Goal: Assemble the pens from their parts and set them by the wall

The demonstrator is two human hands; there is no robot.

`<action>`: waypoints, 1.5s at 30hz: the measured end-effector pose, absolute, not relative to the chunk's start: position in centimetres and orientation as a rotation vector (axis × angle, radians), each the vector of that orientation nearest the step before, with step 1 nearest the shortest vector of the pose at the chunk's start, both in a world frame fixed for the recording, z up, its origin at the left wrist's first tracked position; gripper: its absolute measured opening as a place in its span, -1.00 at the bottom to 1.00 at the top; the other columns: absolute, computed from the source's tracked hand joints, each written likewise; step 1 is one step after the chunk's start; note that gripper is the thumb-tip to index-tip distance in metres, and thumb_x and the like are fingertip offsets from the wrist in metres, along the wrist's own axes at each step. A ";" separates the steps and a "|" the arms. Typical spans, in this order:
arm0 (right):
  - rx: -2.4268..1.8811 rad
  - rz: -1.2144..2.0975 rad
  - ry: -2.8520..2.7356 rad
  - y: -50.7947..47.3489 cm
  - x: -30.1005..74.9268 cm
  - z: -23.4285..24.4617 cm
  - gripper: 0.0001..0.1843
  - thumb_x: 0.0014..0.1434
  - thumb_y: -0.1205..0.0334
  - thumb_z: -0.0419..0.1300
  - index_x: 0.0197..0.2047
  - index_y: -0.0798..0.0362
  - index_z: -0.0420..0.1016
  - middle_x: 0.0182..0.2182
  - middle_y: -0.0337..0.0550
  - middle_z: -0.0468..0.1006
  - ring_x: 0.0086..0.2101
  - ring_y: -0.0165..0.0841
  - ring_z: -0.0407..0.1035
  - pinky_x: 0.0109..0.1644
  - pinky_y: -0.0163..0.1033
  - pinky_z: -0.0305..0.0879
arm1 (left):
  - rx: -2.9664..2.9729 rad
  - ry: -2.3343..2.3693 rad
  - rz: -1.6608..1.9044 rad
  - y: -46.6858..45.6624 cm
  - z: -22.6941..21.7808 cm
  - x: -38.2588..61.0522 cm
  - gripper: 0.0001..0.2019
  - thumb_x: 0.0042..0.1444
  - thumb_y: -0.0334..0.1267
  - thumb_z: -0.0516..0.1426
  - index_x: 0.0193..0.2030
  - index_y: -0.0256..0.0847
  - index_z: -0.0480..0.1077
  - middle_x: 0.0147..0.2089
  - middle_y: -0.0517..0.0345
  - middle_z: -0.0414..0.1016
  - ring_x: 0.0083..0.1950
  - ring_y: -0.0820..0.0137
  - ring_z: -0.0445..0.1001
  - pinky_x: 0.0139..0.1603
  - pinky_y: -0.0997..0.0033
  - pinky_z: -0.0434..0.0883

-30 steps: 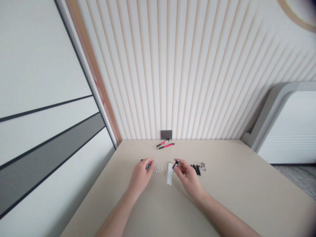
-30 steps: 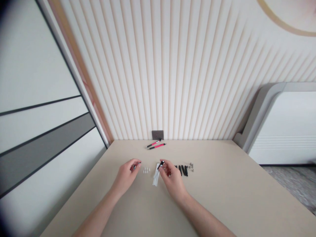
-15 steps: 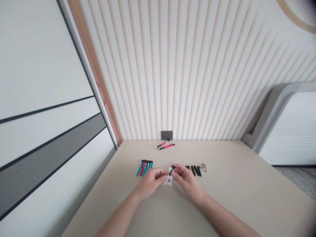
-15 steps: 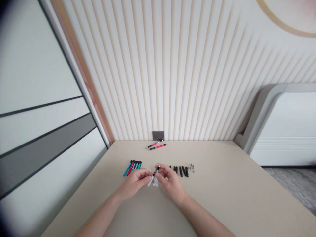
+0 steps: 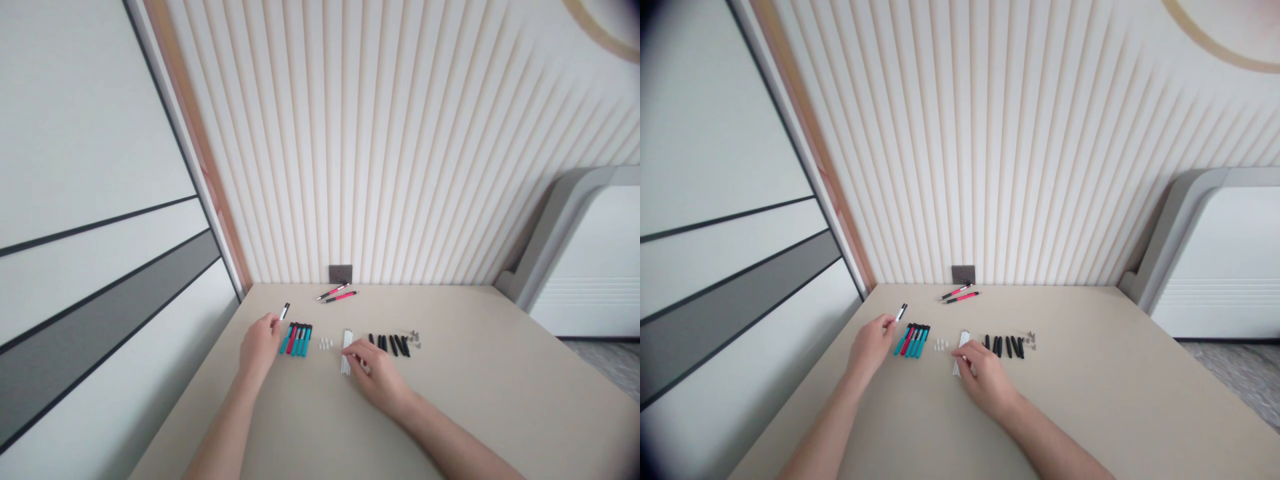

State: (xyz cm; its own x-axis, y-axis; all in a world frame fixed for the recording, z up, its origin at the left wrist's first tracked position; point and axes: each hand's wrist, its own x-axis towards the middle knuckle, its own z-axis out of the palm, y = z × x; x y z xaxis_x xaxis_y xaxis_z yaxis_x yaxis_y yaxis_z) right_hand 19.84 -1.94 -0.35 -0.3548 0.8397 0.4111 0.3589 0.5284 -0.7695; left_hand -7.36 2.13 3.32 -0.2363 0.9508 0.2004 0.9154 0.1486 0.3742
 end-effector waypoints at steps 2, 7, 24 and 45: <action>-0.946 0.706 -1.990 -2.1 19.8 -0.3 -0.72 0.30 0.22 0.00 -0.14 0.00 0.54 -0.26 -0.07 0.53 -0.30 -0.30 0.42 -0.20 -0.23 0.34 | 1.884 2.396 0.493 2.0 3.2 -7.6 -0.79 0.27 -0.26 0.00 -0.17 -0.19 0.46 -0.17 -0.01 0.60 -0.13 0.22 0.53 -0.28 0.41 0.29; -0.933 0.646 -2.058 -2.1 19.8 -0.3 -0.72 0.29 0.29 0.00 -0.11 0.00 0.54 -0.23 -0.06 0.54 -0.24 -0.28 0.43 -0.13 -0.21 0.34 | 1.904 2.419 0.260 2.0 2.6 -7.7 -0.77 0.25 -0.27 0.00 -0.22 -0.20 0.48 -0.19 -0.06 0.60 -0.16 0.20 0.54 -0.33 0.40 0.27; -1.257 0.289 -2.264 3.2 20.0 1.0 -0.71 0.31 0.33 -0.01 -0.11 0.02 0.53 -0.16 -0.10 0.57 -0.15 -0.32 0.43 -0.03 -0.27 0.27 | 1.940 2.344 0.250 1.9 2.2 -7.9 -0.82 0.18 -0.32 0.06 -0.33 -0.20 0.49 -0.21 -0.04 0.60 -0.15 0.23 0.53 -0.29 0.42 0.28; -1.565 -0.115 -2.487 13.7 19.1 -0.1 -0.82 0.25 0.43 0.10 -0.17 0.15 0.52 -0.15 0.12 0.57 -0.05 -0.17 0.38 0.03 -0.16 0.16 | 1.923 2.333 0.234 2.3 1.5 -8.3 -0.73 0.21 -0.21 0.01 -0.36 -0.21 0.49 -0.28 -0.08 0.60 -0.23 0.18 0.56 -0.37 0.38 0.27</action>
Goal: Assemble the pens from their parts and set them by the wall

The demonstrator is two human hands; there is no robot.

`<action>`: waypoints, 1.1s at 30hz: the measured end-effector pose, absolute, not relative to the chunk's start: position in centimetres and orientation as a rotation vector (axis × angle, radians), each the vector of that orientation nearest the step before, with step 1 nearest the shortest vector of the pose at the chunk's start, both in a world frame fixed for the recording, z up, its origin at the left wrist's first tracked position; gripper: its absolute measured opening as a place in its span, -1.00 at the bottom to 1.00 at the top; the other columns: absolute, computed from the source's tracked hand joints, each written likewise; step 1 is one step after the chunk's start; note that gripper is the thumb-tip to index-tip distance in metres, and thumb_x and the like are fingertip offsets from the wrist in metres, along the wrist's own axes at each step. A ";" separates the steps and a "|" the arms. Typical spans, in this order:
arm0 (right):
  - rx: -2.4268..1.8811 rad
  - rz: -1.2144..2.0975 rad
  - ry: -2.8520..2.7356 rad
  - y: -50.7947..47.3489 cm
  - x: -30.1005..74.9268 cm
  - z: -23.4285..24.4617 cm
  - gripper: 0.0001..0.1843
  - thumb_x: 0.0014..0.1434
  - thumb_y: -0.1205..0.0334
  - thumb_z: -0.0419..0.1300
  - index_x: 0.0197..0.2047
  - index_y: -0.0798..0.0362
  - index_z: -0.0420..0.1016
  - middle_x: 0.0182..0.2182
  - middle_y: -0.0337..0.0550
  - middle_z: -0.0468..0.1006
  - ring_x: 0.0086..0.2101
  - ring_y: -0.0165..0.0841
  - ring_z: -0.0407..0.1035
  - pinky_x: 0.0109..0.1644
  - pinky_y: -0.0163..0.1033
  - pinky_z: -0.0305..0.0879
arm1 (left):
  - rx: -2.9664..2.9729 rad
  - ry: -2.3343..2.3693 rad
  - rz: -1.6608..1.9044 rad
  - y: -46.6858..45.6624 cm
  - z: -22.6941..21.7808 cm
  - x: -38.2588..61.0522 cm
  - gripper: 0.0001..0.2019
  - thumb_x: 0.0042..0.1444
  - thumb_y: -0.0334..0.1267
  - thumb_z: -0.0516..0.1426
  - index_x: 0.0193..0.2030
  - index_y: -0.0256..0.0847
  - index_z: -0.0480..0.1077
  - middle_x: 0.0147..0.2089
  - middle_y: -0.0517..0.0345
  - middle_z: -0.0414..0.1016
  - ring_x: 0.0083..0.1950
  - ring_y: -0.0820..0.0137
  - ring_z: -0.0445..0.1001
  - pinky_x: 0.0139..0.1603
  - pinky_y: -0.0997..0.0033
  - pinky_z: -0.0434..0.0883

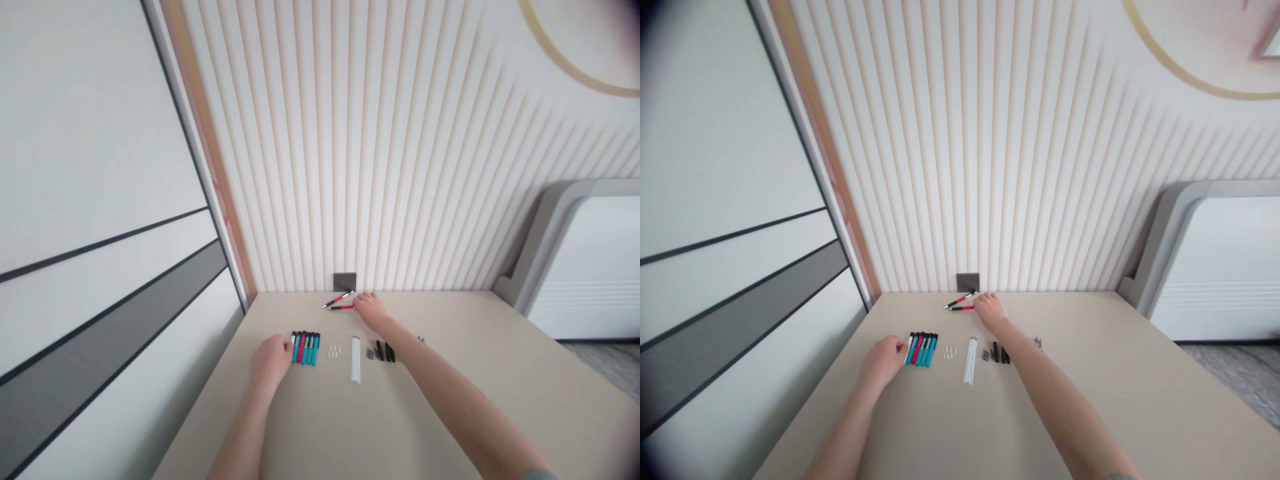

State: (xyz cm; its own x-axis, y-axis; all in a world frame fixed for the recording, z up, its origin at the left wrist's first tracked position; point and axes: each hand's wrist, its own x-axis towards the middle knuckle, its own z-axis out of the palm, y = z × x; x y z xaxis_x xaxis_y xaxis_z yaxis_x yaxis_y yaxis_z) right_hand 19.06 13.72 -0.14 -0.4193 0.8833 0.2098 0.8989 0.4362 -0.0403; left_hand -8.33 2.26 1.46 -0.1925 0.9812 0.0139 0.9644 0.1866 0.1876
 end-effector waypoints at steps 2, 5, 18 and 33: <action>-1.517 -0.126 -2.473 12.4 19.6 0.3 -0.81 0.31 0.37 0.05 -0.14 0.12 0.50 -0.18 0.07 0.57 -0.08 -0.18 0.40 0.01 -0.15 0.18 | 1.920 2.363 0.238 2.2 1.6 -8.3 -0.72 0.22 -0.20 0.00 -0.36 -0.23 0.48 -0.29 -0.10 0.59 -0.23 0.16 0.56 -0.36 0.36 0.28; -1.452 -0.128 -2.441 9.2 20.8 0.8 -0.76 0.38 0.26 -0.03 -0.07 0.08 0.46 -0.20 0.00 0.57 -0.14 -0.23 0.42 -0.04 -0.17 0.23 | 1.932 2.437 0.282 2.1 2.0 -8.0 -0.68 0.26 -0.20 -0.05 -0.33 -0.26 0.47 -0.26 -0.14 0.57 -0.20 0.12 0.54 -0.29 0.31 0.31; -1.109 0.129 -2.190 0.3 25.3 -0.7 -0.81 0.38 0.21 0.00 -0.09 0.01 0.43 -0.24 -0.10 0.53 -0.24 -0.27 0.40 -0.13 -0.13 0.30 | 2.493 1.299 0.958 -0.1 0.3 -0.3 -0.80 0.29 -0.28 0.03 0.01 -0.13 0.38 -0.15 0.09 0.52 -0.10 0.30 0.48 -0.04 0.31 0.39; -1.141 0.370 -2.343 -0.4 25.1 1.0 -0.65 0.41 0.12 -0.11 -0.06 0.00 0.49 -0.25 -0.10 0.47 -0.24 -0.30 0.39 -0.13 -0.21 0.29 | 2.503 1.233 0.993 0.3 -0.4 -0.6 -0.87 0.30 -0.32 0.05 -0.12 -0.15 0.42 -0.23 0.14 0.53 -0.15 0.32 0.48 -0.10 0.35 0.38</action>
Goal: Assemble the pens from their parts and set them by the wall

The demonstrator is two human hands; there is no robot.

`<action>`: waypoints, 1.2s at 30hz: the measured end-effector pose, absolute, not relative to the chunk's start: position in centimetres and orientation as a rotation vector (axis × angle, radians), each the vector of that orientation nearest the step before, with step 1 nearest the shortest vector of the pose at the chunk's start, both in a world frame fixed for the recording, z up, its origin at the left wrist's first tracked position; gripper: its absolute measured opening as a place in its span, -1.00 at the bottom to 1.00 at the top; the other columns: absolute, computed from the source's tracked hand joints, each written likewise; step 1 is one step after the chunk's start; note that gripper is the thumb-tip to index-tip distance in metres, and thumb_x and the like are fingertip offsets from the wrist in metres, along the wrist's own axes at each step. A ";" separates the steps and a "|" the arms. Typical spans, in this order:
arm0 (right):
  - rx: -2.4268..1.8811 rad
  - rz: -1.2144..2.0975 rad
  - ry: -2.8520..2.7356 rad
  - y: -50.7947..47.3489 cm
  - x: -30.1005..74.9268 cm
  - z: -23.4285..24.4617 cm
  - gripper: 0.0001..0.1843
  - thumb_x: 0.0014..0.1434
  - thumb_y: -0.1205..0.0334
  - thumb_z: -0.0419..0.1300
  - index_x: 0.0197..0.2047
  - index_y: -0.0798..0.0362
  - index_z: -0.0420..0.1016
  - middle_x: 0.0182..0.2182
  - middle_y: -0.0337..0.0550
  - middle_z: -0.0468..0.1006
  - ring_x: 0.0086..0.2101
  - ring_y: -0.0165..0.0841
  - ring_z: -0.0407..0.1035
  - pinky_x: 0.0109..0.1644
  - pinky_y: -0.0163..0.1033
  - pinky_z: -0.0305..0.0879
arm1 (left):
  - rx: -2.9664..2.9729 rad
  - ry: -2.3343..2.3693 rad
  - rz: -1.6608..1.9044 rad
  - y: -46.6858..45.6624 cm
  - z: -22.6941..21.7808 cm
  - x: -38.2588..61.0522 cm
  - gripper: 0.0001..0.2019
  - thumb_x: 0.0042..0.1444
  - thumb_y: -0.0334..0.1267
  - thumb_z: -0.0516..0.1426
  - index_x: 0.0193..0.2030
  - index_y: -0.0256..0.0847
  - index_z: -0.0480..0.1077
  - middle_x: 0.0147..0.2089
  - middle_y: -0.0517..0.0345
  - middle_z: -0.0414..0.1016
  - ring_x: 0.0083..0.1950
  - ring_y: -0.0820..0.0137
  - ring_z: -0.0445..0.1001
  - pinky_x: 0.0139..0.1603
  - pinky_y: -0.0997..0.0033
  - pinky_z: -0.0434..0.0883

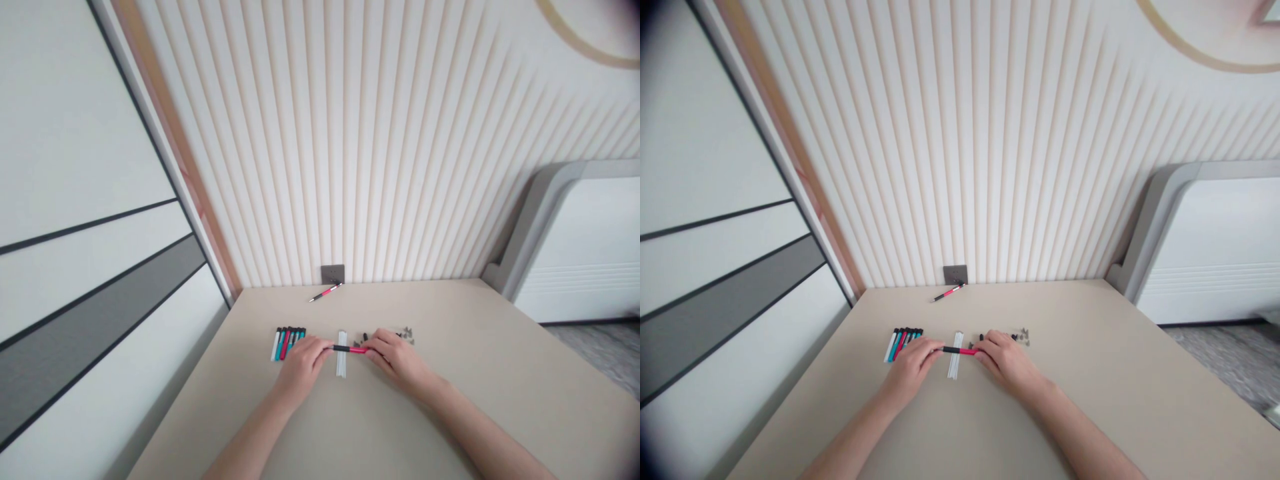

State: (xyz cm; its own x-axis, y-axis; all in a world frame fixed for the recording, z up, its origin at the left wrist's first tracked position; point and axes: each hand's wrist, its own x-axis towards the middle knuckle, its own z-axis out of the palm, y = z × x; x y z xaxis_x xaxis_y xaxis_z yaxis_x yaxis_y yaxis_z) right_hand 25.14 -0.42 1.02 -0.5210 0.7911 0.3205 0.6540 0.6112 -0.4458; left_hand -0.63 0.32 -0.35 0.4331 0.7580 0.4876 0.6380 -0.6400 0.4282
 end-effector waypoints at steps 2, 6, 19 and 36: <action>-1.144 0.390 -2.352 -0.5 25.1 1.1 -0.65 0.41 0.12 -0.11 -0.04 -0.01 0.47 -0.27 -0.11 0.48 -0.26 -0.31 0.40 -0.15 -0.23 0.29 | 2.512 1.221 1.000 0.3 -0.5 -0.6 -0.87 0.30 -0.31 0.06 -0.13 -0.16 0.43 -0.24 0.14 0.53 -0.17 0.32 0.48 -0.12 0.35 0.39; -1.132 0.408 -2.391 -0.6 25.1 1.1 -0.63 0.42 0.11 -0.14 -0.08 -0.02 0.48 -0.33 -0.15 0.48 -0.30 -0.32 0.40 -0.19 -0.27 0.28 | 2.534 1.194 0.984 0.3 -0.7 -0.5 -0.86 0.30 -0.27 0.07 -0.15 -0.17 0.45 -0.28 0.13 0.52 -0.20 0.33 0.48 -0.15 0.35 0.39; -1.084 0.352 -2.365 -0.7 25.0 0.7 -0.60 0.42 0.10 -0.15 -0.16 0.01 0.48 -0.33 -0.10 0.49 -0.32 -0.30 0.40 -0.21 -0.23 0.31 | 2.579 1.170 0.841 0.2 -0.7 -0.4 -0.78 0.32 -0.25 0.03 -0.15 -0.17 0.50 -0.31 0.09 0.54 -0.22 0.32 0.49 -0.18 0.38 0.41; -1.066 0.271 -2.252 -0.8 25.2 1.0 -0.71 0.38 0.09 -0.02 -0.06 -0.01 0.48 -0.27 -0.06 0.51 -0.27 -0.28 0.41 -0.16 -0.19 0.32 | 2.395 1.170 0.915 0.0 0.2 -0.2 -0.76 0.33 -0.23 0.01 -0.16 -0.18 0.50 -0.31 0.09 0.54 -0.24 0.35 0.50 -0.20 0.42 0.40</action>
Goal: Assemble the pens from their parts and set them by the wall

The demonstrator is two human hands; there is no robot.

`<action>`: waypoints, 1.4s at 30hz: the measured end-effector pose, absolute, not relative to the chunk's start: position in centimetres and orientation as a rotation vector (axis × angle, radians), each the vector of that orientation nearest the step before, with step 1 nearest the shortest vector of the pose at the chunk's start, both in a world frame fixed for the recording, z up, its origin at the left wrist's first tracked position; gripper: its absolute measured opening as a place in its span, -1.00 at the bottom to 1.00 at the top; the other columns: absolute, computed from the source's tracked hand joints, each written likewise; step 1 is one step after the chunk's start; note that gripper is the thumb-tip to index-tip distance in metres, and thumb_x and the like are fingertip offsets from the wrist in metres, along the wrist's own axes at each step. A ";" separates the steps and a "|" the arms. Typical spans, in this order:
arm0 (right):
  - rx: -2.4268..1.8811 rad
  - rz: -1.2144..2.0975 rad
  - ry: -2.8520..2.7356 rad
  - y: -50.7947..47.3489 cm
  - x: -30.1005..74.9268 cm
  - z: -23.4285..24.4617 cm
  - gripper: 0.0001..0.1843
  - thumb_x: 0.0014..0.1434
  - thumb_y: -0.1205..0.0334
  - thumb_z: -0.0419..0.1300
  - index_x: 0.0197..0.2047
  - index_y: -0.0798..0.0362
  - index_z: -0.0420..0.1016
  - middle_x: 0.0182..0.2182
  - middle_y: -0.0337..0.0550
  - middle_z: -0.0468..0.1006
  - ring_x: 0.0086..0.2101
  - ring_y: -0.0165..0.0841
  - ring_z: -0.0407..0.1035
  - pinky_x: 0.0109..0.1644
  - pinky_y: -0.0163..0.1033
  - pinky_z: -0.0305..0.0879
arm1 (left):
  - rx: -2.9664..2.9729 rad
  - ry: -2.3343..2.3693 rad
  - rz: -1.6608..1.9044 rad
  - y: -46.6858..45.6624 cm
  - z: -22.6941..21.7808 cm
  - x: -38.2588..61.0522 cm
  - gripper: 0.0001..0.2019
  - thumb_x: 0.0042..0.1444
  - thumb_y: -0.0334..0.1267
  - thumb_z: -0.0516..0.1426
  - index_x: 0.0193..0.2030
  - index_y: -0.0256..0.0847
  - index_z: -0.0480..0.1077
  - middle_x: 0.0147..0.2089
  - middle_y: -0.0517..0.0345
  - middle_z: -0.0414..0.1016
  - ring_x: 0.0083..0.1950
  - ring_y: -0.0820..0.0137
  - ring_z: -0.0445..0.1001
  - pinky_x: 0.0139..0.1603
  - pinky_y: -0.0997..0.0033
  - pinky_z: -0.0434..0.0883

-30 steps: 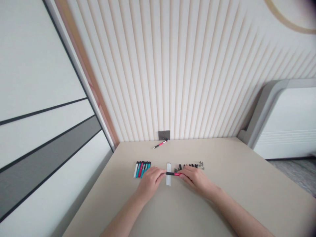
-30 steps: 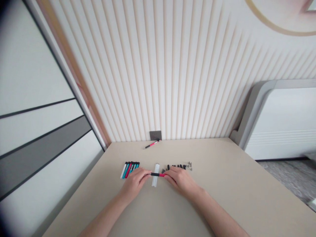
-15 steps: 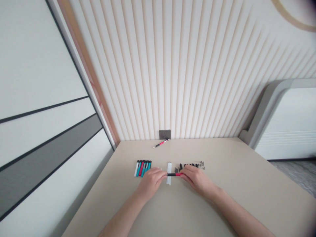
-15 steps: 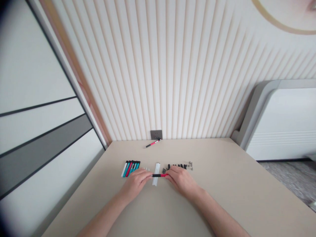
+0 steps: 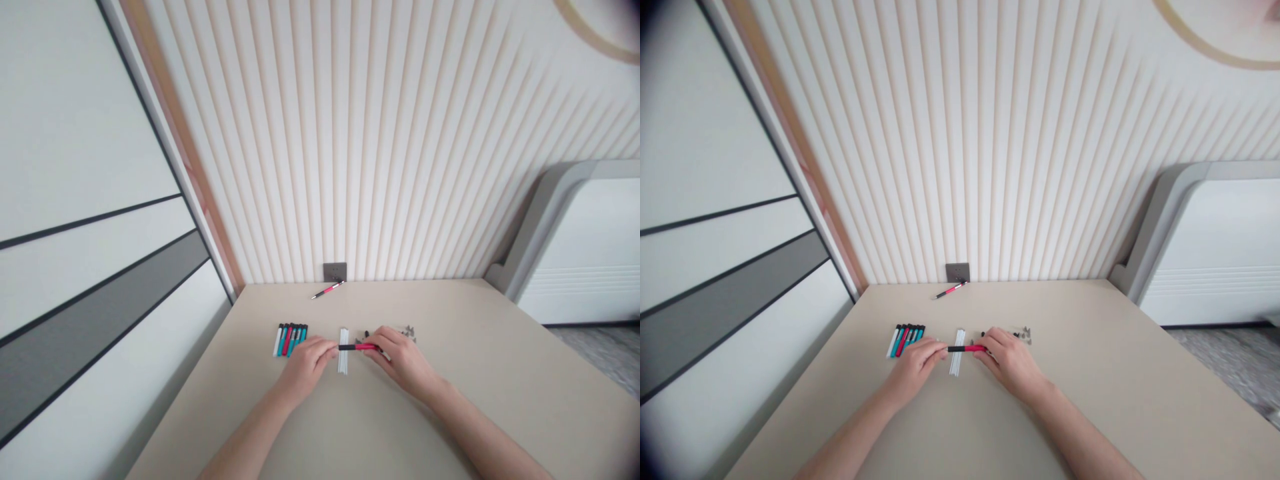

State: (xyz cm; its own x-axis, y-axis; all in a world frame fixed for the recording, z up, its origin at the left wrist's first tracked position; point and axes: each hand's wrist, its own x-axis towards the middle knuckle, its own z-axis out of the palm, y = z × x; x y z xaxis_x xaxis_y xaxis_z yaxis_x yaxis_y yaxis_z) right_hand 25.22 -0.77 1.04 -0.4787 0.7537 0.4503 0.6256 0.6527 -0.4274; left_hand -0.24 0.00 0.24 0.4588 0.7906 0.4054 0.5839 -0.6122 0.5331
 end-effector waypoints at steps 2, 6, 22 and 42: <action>-1.126 0.350 -2.191 -0.5 25.7 1.0 -0.69 0.37 0.06 -0.02 -0.01 -0.02 0.46 -0.26 -0.07 0.52 -0.27 -0.28 0.42 -0.16 -0.20 0.32 | 2.375 1.195 0.998 0.1 0.4 -0.4 -0.76 0.33 -0.23 -0.01 -0.14 -0.18 0.49 -0.27 0.07 0.56 -0.22 0.34 0.51 -0.19 0.42 0.41; -1.220 0.553 -2.039 0.2 26.6 0.6 -0.59 0.38 0.02 -0.10 -0.04 0.01 0.50 -0.36 -0.12 0.54 -0.35 -0.30 0.41 -0.24 -0.23 0.33 | 2.362 1.237 1.127 0.4 0.5 -0.9 -0.76 0.33 -0.22 -0.01 -0.11 -0.16 0.48 -0.25 0.07 0.57 -0.23 0.35 0.52 -0.17 0.40 0.43; -1.250 0.754 -1.834 1.0 27.0 -0.2 -0.68 0.26 0.03 0.06 -0.14 0.02 0.55 -0.41 -0.20 0.54 -0.42 -0.35 0.33 -0.32 -0.26 0.29 | 2.126 1.319 1.033 0.3 0.7 -0.6 -0.75 0.31 -0.11 -0.01 -0.12 -0.18 0.41 -0.29 0.11 0.57 -0.30 0.36 0.50 -0.24 0.42 0.41; -1.246 0.756 -1.826 1.0 26.8 -0.4 -0.69 0.27 0.06 0.05 -0.14 0.03 0.53 -0.45 -0.22 0.50 -0.44 -0.36 0.30 -0.33 -0.27 0.26 | 2.206 1.336 0.970 0.1 0.8 -0.5 -0.75 0.31 -0.16 -0.02 -0.33 -0.17 0.36 -0.41 0.18 0.49 -0.34 0.39 0.46 -0.26 0.46 0.34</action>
State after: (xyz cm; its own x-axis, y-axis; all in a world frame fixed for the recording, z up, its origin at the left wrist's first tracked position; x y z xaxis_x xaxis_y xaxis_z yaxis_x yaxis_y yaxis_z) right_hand 26.81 1.01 -0.44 -0.2114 0.9389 0.2717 0.4723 0.3415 -0.8126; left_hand -0.54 0.08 0.76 0.3081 0.8805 0.3603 0.6154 -0.4733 0.6303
